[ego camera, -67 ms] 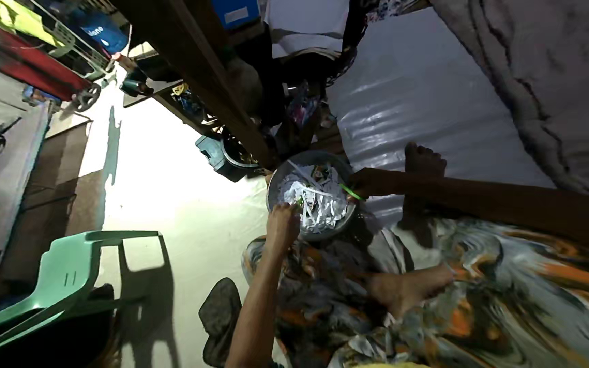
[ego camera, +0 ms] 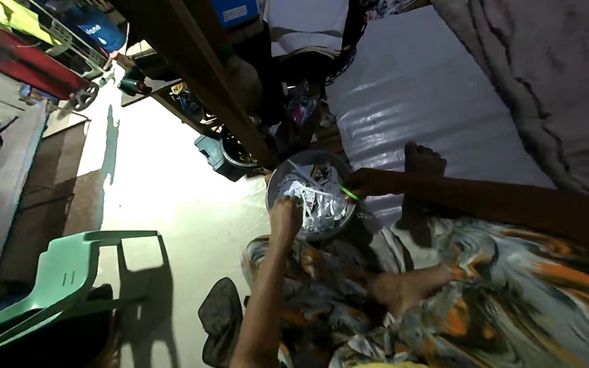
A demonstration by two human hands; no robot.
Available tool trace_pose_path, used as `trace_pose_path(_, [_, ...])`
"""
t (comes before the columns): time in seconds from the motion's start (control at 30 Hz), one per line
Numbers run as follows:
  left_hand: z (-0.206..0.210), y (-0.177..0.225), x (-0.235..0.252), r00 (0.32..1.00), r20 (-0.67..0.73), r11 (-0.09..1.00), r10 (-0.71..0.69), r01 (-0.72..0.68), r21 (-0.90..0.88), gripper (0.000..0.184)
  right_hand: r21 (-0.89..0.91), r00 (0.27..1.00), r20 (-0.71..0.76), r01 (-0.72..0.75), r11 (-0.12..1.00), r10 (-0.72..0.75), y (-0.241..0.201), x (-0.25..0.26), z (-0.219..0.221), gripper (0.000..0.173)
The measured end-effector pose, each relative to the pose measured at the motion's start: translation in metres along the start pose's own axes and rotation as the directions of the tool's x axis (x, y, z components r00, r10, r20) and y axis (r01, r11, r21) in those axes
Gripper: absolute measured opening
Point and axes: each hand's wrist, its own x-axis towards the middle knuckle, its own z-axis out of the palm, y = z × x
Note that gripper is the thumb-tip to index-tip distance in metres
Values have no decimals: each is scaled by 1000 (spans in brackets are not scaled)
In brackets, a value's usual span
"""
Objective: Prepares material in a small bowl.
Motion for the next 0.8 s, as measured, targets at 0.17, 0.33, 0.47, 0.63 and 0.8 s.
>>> trace_pose_path(0.17, [23,9,22,975,105,978,-198,189,87,39,44,1000,-5,-10,999,10,-5,-1,-1,21])
trace_pose_path(0.33, [29,-6,16,953,151,965,-262,255,68,44,4,999,-40,20,1000,-20,-9,-16,-2,22])
trace_pose_path(0.47, [33,1,11,945,178,962,-273,267,59,40,-95,977,9,-212,973,214,-74,-46,2,33])
trace_pose_path(0.63, [32,2,9,951,156,956,-268,282,-77,33,-91,999,8,-36,995,36,-35,-20,3,30])
trace_pose_path(0.8, [31,-10,17,985,73,940,-158,173,-293,31,53,1000,3,22,998,-22,0,-5,1,25])
